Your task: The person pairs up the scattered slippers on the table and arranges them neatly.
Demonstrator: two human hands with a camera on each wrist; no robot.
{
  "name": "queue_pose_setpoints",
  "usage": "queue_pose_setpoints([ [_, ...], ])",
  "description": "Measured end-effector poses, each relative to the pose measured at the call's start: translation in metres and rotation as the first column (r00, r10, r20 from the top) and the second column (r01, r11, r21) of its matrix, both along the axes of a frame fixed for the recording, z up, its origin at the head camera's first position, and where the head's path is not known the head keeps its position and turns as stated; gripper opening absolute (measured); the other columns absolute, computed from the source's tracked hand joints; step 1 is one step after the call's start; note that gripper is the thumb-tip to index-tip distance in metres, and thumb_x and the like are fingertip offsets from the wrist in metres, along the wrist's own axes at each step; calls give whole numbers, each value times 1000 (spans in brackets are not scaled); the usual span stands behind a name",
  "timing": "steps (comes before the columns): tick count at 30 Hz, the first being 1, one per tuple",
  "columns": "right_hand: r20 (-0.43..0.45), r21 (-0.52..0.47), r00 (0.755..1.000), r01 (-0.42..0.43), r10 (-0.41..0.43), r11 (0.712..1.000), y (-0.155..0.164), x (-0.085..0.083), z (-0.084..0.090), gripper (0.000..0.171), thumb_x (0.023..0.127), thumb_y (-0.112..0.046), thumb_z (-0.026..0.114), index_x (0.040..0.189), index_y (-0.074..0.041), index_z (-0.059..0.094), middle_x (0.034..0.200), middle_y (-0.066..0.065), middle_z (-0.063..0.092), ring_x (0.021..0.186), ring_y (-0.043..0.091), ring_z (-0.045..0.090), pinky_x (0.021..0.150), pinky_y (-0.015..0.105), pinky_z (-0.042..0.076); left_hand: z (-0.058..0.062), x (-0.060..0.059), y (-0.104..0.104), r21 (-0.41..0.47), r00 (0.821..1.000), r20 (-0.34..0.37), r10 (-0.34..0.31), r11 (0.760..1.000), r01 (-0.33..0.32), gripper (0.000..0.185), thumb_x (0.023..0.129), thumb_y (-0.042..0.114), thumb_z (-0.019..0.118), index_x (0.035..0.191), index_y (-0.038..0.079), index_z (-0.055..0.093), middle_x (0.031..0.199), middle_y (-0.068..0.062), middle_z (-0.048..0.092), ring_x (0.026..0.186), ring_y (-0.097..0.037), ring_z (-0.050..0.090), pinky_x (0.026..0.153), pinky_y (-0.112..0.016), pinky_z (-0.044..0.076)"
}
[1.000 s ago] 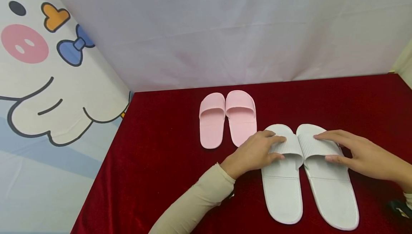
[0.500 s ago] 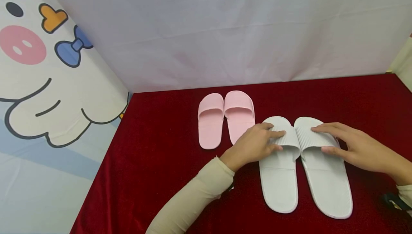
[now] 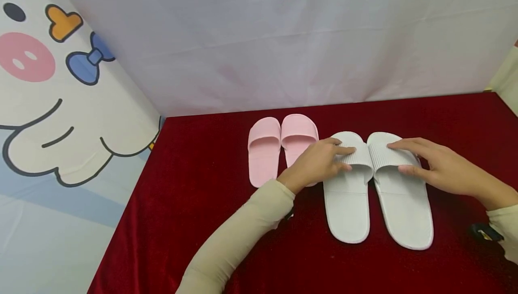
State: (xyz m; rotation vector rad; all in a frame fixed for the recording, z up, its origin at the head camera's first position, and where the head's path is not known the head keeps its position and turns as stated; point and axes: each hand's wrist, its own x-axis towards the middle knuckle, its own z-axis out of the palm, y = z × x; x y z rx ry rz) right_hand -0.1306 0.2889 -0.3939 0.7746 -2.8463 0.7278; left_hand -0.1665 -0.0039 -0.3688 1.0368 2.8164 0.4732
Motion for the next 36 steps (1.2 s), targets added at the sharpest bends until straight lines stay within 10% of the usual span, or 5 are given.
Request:
queue_pose_setpoints([
  [27,78,31,997,18,-20,999,4,-51,12,55,89,-24,75,140,-19,56,138,14,56,115,23,53,86,43,44,1,-62,13,2,996,74,53,999,-54,44,94,32,69,136,26,61,138,4,63,125,-13,58,99,-30,49],
  [36,77,16,997,10,-12,1000,2,-61,10,53,89,-25,75,139,-20,58,136,12,58,113,18,52,86,24,37,2,-76,13,-26,993,87,74,997,-72,45,95,33,68,138,27,58,138,-3,60,130,-16,53,103,-32,46],
])
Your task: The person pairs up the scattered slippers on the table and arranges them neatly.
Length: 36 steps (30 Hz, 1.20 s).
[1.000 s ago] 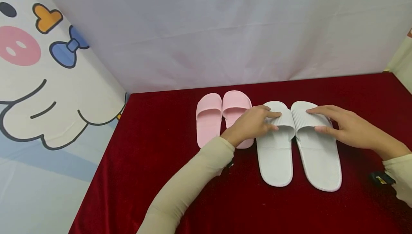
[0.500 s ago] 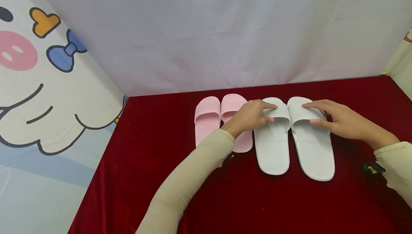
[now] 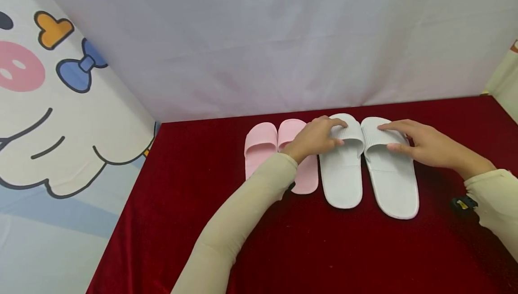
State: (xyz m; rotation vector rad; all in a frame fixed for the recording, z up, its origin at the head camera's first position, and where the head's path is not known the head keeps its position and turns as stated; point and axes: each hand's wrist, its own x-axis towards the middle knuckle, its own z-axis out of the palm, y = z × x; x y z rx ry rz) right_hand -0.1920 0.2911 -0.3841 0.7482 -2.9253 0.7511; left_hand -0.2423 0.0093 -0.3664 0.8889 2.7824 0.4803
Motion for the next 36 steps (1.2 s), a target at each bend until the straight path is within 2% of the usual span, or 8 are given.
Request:
queue_pose_setpoints([
  [3,2,1,1000,1,-1,1000,-2,-4,0,52,89,-24,74,139,-19,58,134,12,59,112,19,52,86,26,38,-1,-4,-1,-5,1000,12,14,1000,-14,45,94,32,68,138,27,58,137,-2,60,127,-16,54,103,-32,46],
  [12,46,-3,999,-8,8,1000,-3,-19,3,54,89,-21,75,139,-10,57,138,22,55,121,35,52,93,53,42,-8,-10,0,11,998,30,46,999,-47,45,94,32,69,138,28,57,138,-1,57,128,-14,52,102,-30,45],
  [17,63,2,998,-4,4,1000,-2,-24,1,54,88,-21,74,138,-9,57,137,23,54,122,37,52,94,55,43,-10,-12,2,10,999,16,44,999,-44,46,93,33,70,137,28,58,137,-2,57,124,-14,53,99,-30,47],
  [26,88,-8,996,-4,5,1000,-1,-26,-4,52,90,-22,73,137,-6,57,137,25,54,124,39,51,96,57,42,-15,-13,6,12,996,17,85,996,-86,47,91,35,72,136,30,59,137,-1,56,122,-13,54,98,-29,48],
  [36,103,-16,995,12,-10,1000,-1,-27,-8,53,91,-24,72,139,-9,56,137,23,55,119,35,53,93,51,42,-16,-12,5,17,995,27,101,995,-101,47,91,35,73,135,29,59,138,-1,56,122,-13,54,97,-29,48],
])
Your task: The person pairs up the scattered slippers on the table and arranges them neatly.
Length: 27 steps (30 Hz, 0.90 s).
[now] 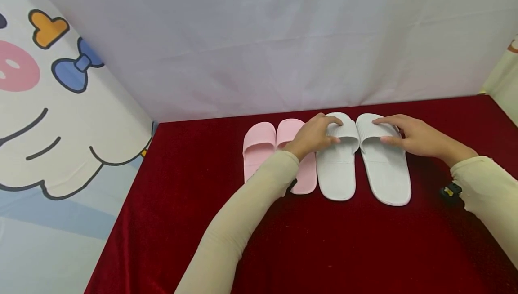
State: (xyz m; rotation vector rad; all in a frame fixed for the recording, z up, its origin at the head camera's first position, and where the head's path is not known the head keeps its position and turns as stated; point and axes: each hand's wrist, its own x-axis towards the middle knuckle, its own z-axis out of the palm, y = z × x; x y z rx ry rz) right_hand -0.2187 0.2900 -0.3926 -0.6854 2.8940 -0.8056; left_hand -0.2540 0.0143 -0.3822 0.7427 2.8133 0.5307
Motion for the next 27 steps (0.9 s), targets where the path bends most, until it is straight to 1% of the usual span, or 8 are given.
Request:
queue_pose_setpoints([
  [3,7,-7,1000,12,-12,1000,-1,1,-1,53,91,-24,72,139,-10,56,137,23,54,117,33,53,91,49,41,0,1,0,3,1000,7,0,1000,0,47,91,35,72,136,29,59,139,-2,55,123,-13,54,97,-30,49],
  [5,14,-14,1000,12,-12,1000,-1,0,-2,53,91,-24,71,140,-10,55,138,23,53,117,34,52,91,49,41,0,1,0,-1,1000,13,6,1000,-6,47,92,36,71,136,29,58,141,-2,54,126,-13,54,98,-30,48],
  [10,39,-29,999,12,-11,1000,-3,1,-2,54,92,-24,71,142,-10,53,143,24,49,123,38,49,96,56,41,0,3,-1,0,1000,20,24,1000,-24,46,93,36,69,137,28,58,147,-4,49,130,-16,53,103,-33,48],
  [14,45,-27,999,12,-10,1000,-4,1,-2,55,92,-25,71,142,-11,52,146,24,46,129,40,46,100,60,40,1,7,-2,3,1000,-7,26,1000,-26,44,94,35,69,135,26,59,148,-6,48,130,-18,54,103,-33,48],
  [19,23,-32,1000,-11,12,999,-2,2,-4,57,91,-24,72,142,-8,51,151,25,40,140,44,35,107,66,32,5,14,-6,9,999,-52,9,1000,-9,44,94,36,69,135,25,60,148,-7,48,130,-21,55,101,-34,50],
  [23,-6,-37,1000,-24,24,999,4,8,-5,60,90,-22,72,143,-5,49,153,28,35,140,48,31,108,68,28,11,24,-18,34,996,-93,-5,999,9,43,95,36,68,135,24,59,147,-6,48,130,-23,55,101,-35,50],
  [27,-40,-16,999,-17,17,1000,12,19,-9,61,91,-24,72,143,-5,47,152,30,34,139,52,30,108,70,26,14,35,-44,81,991,-136,-5,997,16,43,94,32,69,135,21,60,146,-7,50,132,-23,53,106,-36,46],
])
